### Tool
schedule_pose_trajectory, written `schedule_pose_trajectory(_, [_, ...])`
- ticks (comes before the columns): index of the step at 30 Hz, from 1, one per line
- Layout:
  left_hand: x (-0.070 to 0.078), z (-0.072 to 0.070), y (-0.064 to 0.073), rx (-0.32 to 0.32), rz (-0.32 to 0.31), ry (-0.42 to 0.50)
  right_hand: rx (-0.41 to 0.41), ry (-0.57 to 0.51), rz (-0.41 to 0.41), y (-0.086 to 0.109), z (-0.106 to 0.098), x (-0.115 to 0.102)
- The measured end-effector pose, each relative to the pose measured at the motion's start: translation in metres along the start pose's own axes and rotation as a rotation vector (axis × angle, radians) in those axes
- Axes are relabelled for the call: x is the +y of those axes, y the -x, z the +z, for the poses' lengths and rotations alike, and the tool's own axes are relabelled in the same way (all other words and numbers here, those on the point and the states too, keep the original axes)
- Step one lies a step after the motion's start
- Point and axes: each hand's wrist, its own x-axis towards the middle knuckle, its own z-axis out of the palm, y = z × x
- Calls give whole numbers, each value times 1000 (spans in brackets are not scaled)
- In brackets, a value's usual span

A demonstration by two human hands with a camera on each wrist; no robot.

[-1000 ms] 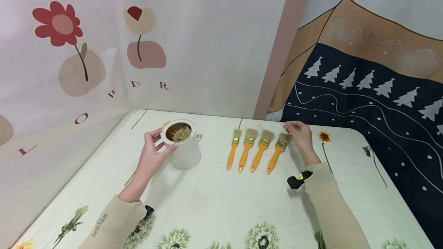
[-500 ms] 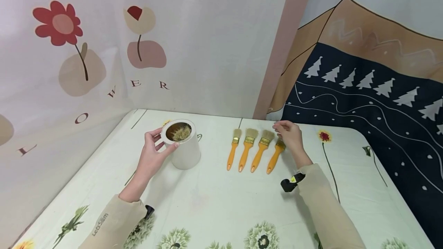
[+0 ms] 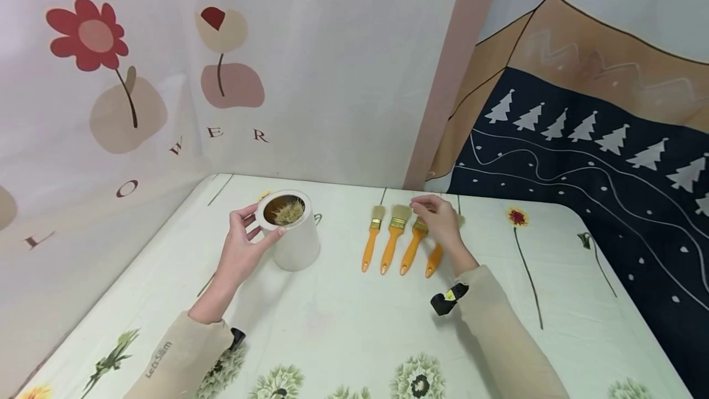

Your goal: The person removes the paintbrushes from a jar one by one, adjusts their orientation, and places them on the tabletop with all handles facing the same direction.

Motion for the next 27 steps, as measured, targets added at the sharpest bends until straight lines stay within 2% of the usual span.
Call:
schedule_pose_trajectory(5, [1,0,0,2,1,16,-44,-36,-17,3,17,-9])
schedule_pose_trajectory(12, [0,0,0,2,2,15,-115,-77,-105,6,40,-22])
schedule_pose_trajectory(19, [0,0,-1,-3,2,12,-178,-132,-196,18,59,-50])
schedule_pose_trajectory(27, [0,0,-1,-1,-10,4,-225,-138,-268,29,82,-78])
